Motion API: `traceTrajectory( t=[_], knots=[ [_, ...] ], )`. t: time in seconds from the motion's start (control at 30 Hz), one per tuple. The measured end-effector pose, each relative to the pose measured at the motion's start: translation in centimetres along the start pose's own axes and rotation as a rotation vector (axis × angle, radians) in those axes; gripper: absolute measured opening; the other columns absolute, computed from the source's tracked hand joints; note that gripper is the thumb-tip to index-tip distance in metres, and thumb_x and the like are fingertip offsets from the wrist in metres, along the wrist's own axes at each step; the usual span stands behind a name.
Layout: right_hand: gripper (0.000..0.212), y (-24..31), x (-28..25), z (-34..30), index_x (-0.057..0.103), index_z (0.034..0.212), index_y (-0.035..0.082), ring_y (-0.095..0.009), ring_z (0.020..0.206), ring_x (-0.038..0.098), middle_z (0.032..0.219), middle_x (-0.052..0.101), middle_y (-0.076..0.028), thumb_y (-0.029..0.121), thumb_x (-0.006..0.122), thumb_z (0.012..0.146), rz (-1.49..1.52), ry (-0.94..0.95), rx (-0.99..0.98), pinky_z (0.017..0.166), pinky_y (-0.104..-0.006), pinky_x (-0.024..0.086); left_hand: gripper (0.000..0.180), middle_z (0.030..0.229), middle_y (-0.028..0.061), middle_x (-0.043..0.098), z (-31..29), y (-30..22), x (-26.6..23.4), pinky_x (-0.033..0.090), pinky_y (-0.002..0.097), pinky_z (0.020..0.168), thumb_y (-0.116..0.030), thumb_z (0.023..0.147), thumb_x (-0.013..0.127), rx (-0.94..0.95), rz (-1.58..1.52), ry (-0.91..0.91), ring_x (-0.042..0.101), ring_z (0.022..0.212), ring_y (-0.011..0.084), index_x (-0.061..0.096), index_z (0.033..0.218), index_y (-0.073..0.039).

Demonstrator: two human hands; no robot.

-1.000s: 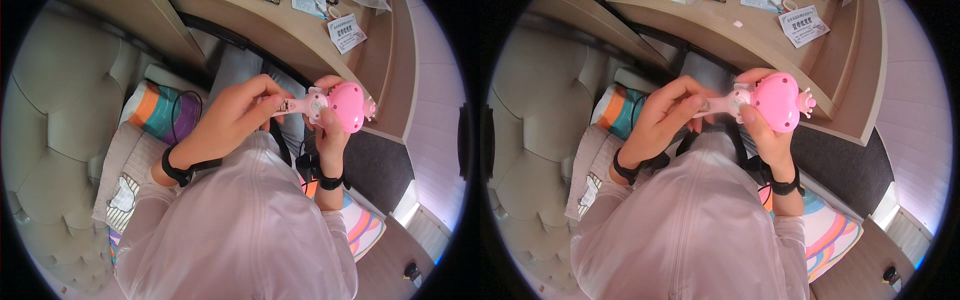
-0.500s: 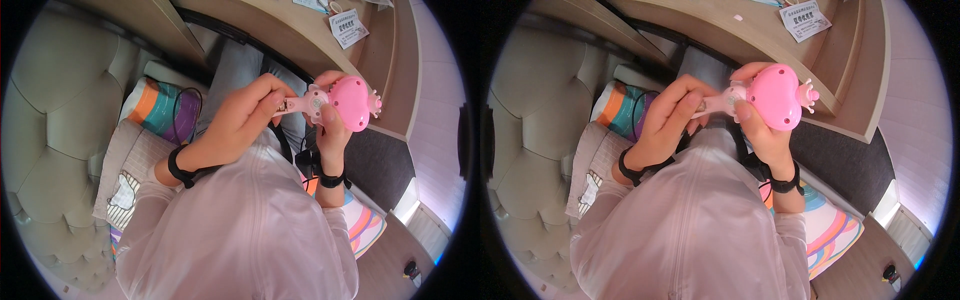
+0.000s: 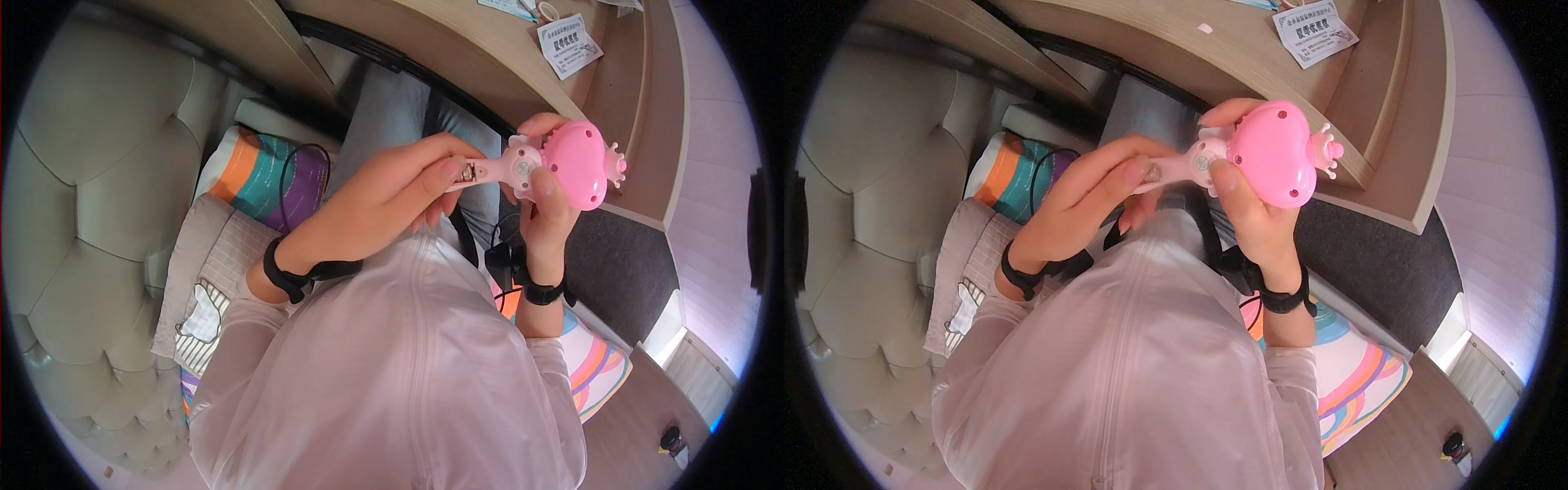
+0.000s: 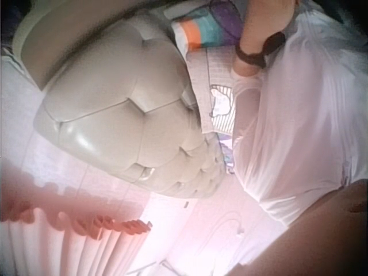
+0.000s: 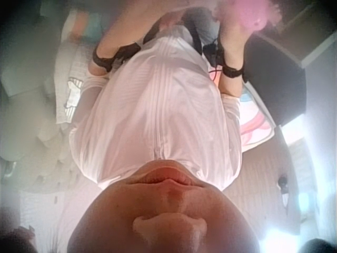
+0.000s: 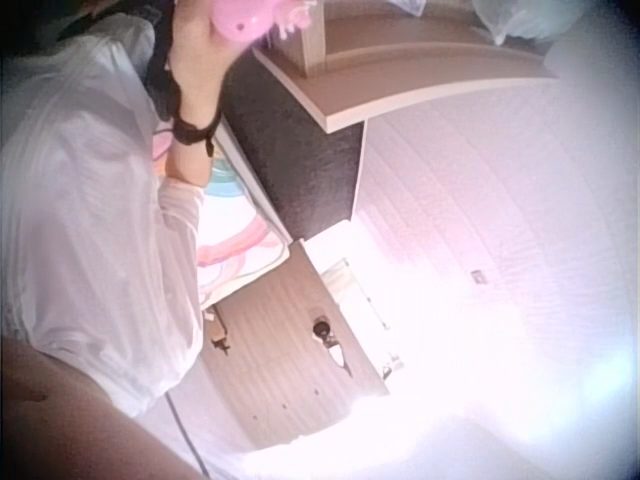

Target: The person uses a pair of tweezers to clean or repair the internal compartment of a pink toy wand while sitting at a desk.

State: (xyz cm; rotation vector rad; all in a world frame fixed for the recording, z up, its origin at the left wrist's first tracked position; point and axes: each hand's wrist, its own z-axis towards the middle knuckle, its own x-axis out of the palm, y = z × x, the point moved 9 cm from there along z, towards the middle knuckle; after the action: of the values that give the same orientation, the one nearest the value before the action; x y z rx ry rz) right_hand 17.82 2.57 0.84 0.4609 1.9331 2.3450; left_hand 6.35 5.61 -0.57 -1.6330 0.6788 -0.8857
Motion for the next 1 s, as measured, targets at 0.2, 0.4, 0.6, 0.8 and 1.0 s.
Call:
traceTrajectory(
  t=[0.2,0.4,0.6,0.8,1.0],
  knots=[
    [0.031,0.1,-0.2,0.0,0.043,0.097,-0.001,-0.014,0.078,0.047,0.095,0.05,-0.011,0.01,0.053,0.07,-0.011,-0.003,-0.021,0.069,-0.0254,0.039,0.027,0.067,0.0011,0.048,-0.1,0.3,-0.1,0.033,0.0168,0.049,-0.019,0.09,0.03,0.046,0.146,-0.076,0.041,0.056,0.0046,0.048,0.097,0.0],
    [0.03,0.2,-0.3,0.0,0.044,0.096,-0.001,-0.013,0.078,0.047,0.094,0.05,-0.01,0.009,0.054,0.07,-0.056,0.001,-0.031,0.069,-0.025,0.039,0.026,0.065,-0.0001,0.046,0.1,0.2,0.3,0.03,0.0168,0.048,-0.02,0.09,0.032,0.059,-0.013,-0.024,0.04,0.055,0.0039,0.047,0.099,-0.001],
    [0.031,0.1,-0.1,0.0,0.044,0.097,-0.001,-0.013,0.078,0.047,0.095,0.05,-0.009,0.01,0.055,0.07,-0.053,-0.006,-0.018,0.069,-0.0244,0.039,0.024,0.063,-0.0033,0.039,0.2,-0.2,0.3,0.025,0.0174,0.046,-0.02,0.09,0.034,0.096,0.1,-0.06,0.031,0.053,0.0027,0.046,0.097,-0.001],
    [0.032,-0.4,0.2,0.1,0.044,0.097,-0.001,-0.012,0.078,0.046,0.095,0.049,-0.009,0.014,0.056,0.071,0.027,-0.017,-0.004,0.068,-0.0237,0.039,0.02,0.06,0.0048,0.04,0.4,-0.1,-0.8,0.031,0.0235,0.05,-0.019,0.088,0.038,0.187,0.131,-0.185,0.036,0.054,0.0103,0.044,0.082,-0.001],
    [0.031,-0.2,0.5,0.1,0.044,0.096,-0.001,-0.013,0.079,0.046,0.095,0.049,-0.009,0.014,0.057,0.071,0.013,0.002,-0.026,0.069,-0.0239,0.038,0.023,0.056,0.004,0.037,0.4,0.1,-1.1,0.03,0.0231,0.048,-0.02,0.089,0.037,0.211,0.14,-0.244,0.033,0.051,0.0099,0.045,0.079,-0.001]
  ],
)
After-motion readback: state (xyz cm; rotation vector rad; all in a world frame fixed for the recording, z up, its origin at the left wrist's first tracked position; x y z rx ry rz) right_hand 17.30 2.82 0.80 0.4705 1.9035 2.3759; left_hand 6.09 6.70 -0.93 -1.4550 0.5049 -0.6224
